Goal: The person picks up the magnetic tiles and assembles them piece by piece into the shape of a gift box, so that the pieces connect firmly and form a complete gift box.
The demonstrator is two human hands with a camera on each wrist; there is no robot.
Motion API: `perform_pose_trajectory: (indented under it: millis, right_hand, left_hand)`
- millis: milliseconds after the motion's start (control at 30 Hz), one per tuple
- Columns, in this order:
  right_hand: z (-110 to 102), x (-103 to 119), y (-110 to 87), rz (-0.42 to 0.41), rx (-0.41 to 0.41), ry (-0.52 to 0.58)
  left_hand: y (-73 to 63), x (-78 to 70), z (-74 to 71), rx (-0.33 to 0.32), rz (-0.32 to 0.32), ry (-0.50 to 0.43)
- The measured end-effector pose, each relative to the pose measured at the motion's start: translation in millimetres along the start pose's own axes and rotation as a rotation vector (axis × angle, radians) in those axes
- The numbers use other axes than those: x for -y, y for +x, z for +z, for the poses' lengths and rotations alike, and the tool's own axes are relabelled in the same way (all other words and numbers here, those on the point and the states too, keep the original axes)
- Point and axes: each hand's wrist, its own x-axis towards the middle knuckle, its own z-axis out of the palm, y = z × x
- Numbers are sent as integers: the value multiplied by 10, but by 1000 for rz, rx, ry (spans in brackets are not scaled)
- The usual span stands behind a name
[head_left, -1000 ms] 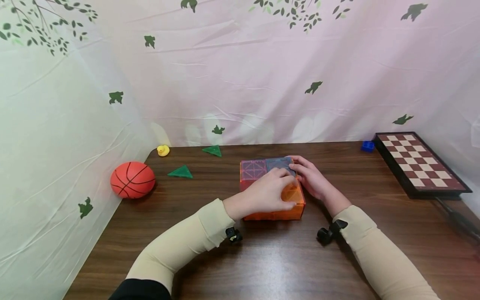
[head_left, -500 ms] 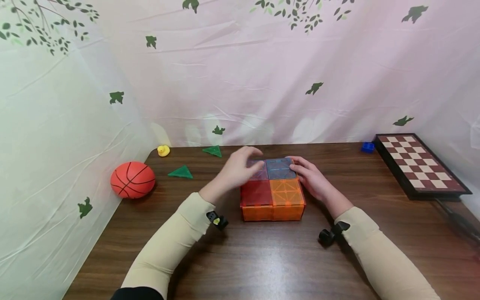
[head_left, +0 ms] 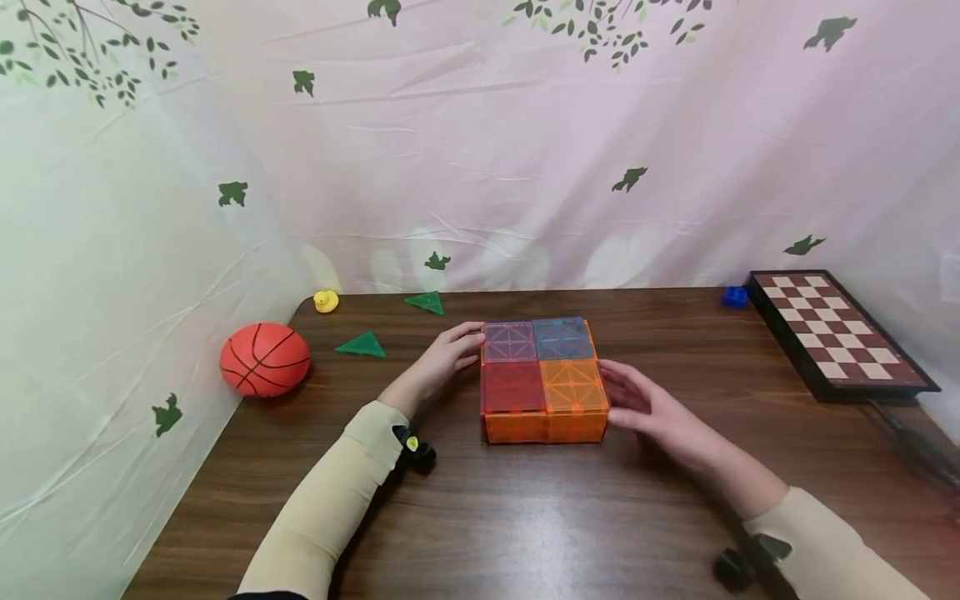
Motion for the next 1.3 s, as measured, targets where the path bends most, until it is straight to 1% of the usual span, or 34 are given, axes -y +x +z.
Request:
perform_pose_trajectory:
  millis: [67,167,233,300,367,467,567,633,733,800,967,1067,1200,1300]
  right_hand:
    - [55,-14,-51,-19,-7,-58]
    - [107,-31,-61,-33,-49,-131]
    - [108,-33,-51,-27,-78,-174]
    - [79,-29,-38,-20,-91,-192]
    - [37,-37,-21,-11,-82,-179]
    - [-47,-39,6,14,-62,-150]
    - [-139,-33,41,40,-41,-109]
    - [-195,-25,68,73,-41,-60]
    - [-258,-28,118,97,-64,6]
    - [-290,-43,159,100,-87,36]
    - [-352,-99,278,76,-138,32]
    - [-373,-114,355,63,-151,23]
    - [-376,-96,435,62,-155,7]
    - [-358,-67,436,85,-150,-1]
  left_hand:
    - [-15,27,-12,3,9,-45]
    - [-27,62,-22,-2,14,-71]
    - [-45,78,-24,-4,12,-83]
    - [-77,88,-22,-8,14,-93]
    - [-123,111,-25,-15,17,-94]
    - [-239,133,-30,-29,27,-72]
    - [-388,154,-31,-40,33,-43]
    - [-507,158,-16,-44,35,-33]
    - [-687,168,23,-41,34,-25]
    - [-806,172,66,-36,36,-22]
    - [-1082,196,219,-28,41,-36]
    - [-1235,212,322,-18,37,-51]
    - [-1376,211,430,15,18,-57]
    - [-1386,200,455,23,6,-48]
